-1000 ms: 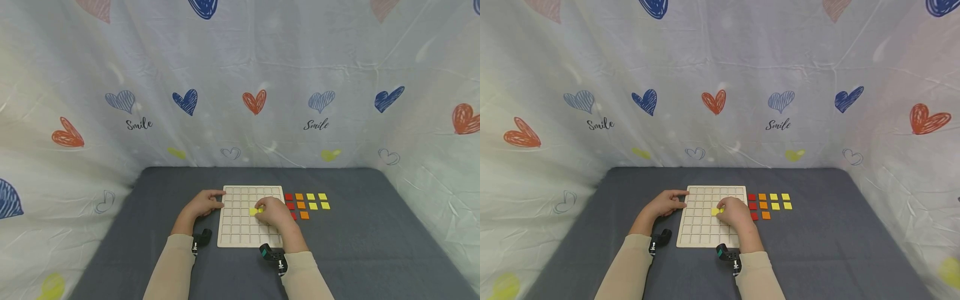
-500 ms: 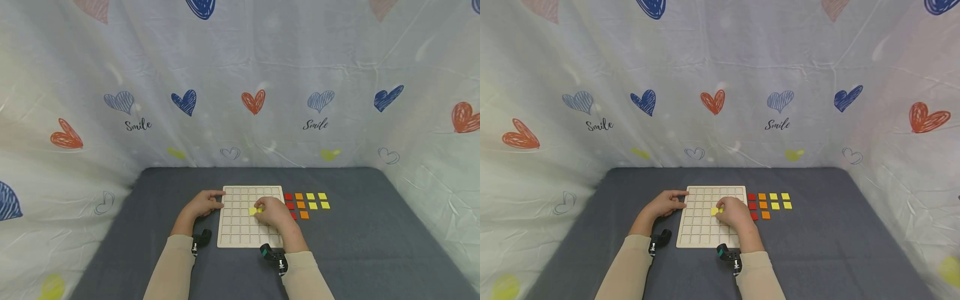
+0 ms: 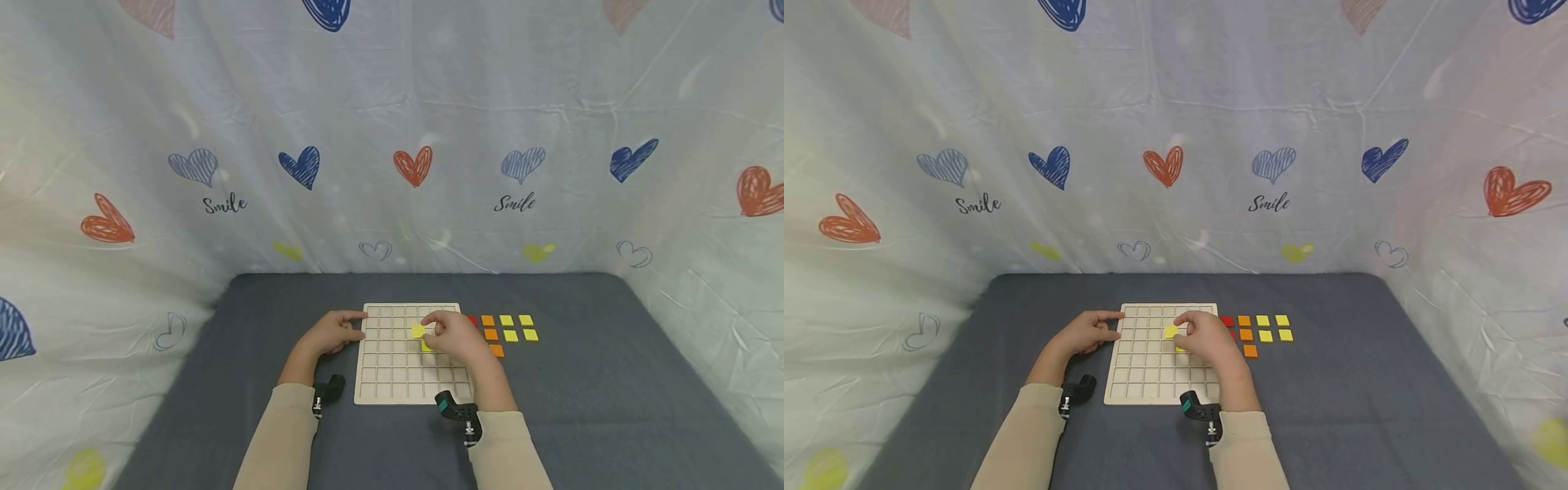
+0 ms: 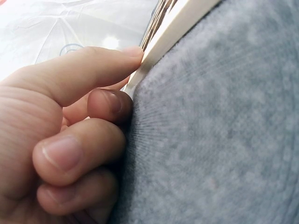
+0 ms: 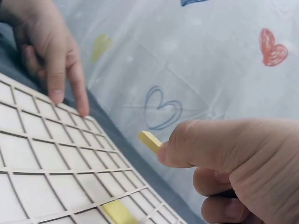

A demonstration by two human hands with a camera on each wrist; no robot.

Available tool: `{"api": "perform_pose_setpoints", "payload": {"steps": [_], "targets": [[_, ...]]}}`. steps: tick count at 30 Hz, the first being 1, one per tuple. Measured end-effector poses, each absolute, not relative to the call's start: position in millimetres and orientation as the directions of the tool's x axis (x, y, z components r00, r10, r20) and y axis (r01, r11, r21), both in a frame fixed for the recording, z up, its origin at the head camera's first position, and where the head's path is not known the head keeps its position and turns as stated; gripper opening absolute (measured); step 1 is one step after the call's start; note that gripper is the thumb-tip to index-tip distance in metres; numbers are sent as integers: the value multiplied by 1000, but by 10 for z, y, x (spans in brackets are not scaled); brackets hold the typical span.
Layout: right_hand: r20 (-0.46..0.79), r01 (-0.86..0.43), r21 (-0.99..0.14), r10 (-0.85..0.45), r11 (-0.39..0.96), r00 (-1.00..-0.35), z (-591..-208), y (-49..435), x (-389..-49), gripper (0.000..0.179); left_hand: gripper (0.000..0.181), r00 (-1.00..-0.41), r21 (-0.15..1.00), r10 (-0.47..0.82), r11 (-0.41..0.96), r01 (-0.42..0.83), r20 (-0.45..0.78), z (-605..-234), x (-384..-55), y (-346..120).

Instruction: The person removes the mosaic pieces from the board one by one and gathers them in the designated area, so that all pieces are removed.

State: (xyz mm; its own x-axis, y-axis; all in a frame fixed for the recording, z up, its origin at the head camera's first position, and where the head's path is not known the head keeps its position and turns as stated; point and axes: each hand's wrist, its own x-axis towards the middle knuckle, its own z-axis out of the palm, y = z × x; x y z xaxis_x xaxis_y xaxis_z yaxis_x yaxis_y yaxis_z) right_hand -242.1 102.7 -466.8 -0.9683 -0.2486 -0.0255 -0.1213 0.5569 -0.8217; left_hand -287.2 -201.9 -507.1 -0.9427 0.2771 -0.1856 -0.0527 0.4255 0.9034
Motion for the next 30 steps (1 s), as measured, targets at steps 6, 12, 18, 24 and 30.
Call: {"api": "perform_pose_setpoints", "payload": {"steps": [6, 12, 18, 24, 30], "targets": [[-13, -105, -864, -230, 493, -973, -4550, 1207, -2373, 34, 54, -941, 903, 286, 427, -44, -181, -5099, -2876, -2029], [-9, -74, -870, -165, 488, -986, -4480, 1503, -2357, 36, 54, -944, 900, 277, 433, -45, -180, -5110, -2889, -2030], [-36, -6, -843, -68, 538, -997, -4462, 1841, -2298, 35, 54, -946, 904, 272, 424, -47, -176, -5113, -2896, -2030], [-100, 89, -779, 17, 621, -995, -4603, 2197, -2255, 38, 55, -947, 902, 265, 428, -52, -181, -5113, -2897, -2024], [-178, 174, -712, 64, 680, -982, -4768, 2447, -2210, 38, 55, -945, 902, 274, 430, -44, -177, -5102, -2894, -2025]]}}
